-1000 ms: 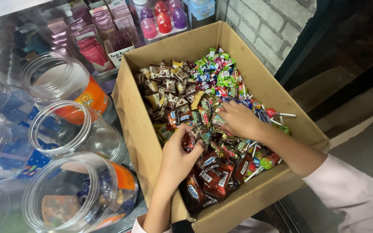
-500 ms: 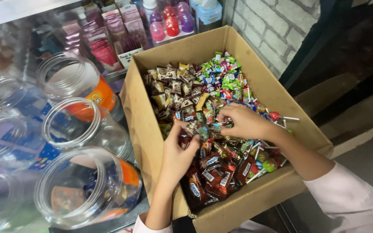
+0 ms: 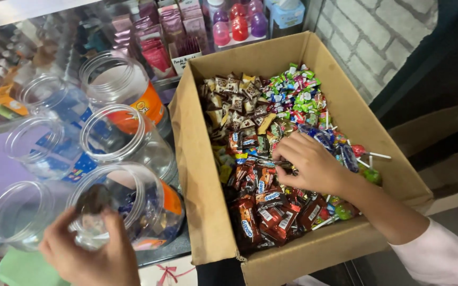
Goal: Sort various types of individual candies from a large box into separate clear jars.
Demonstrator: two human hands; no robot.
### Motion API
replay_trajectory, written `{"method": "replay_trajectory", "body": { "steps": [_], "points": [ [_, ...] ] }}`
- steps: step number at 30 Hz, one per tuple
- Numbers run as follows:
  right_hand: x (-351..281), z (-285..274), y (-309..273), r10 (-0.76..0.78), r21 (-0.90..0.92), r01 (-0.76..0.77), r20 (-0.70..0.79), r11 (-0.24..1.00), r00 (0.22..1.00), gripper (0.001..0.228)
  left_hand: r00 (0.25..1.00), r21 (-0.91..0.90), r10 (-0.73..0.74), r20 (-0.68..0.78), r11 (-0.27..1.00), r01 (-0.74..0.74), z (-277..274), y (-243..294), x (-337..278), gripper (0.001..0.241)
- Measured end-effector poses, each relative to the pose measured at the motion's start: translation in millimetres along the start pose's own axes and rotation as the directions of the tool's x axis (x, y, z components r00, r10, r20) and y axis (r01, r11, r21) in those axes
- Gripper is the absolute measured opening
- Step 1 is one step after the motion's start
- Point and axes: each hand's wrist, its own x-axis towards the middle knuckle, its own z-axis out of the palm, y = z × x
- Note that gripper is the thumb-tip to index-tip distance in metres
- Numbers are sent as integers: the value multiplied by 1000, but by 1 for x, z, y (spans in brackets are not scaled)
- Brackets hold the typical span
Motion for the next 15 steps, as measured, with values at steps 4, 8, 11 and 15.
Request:
{"method": "replay_trajectory", "body": {
  "steps": [4, 8, 11, 15],
  "points": [
    [-1, 1, -2, -26, 29, 27, -44, 999, 999, 23, 946, 189, 302, 116, 929, -319, 9, 24, 7, 45],
    [1, -3, -8, -35, 64, 39, -62, 997, 997, 22, 856, -180, 373, 357, 927, -329, 46, 59, -15, 40],
    [0, -3, -13, -54, 125, 61, -58, 990, 997, 23, 711, -317, 454, 537, 889, -329, 80, 89, -25, 42],
    [-3, -1, -14, -86, 115, 92, -60, 989, 994, 23, 652, -395, 458, 604, 883, -254, 107, 91, -48, 36]
  ]
}}
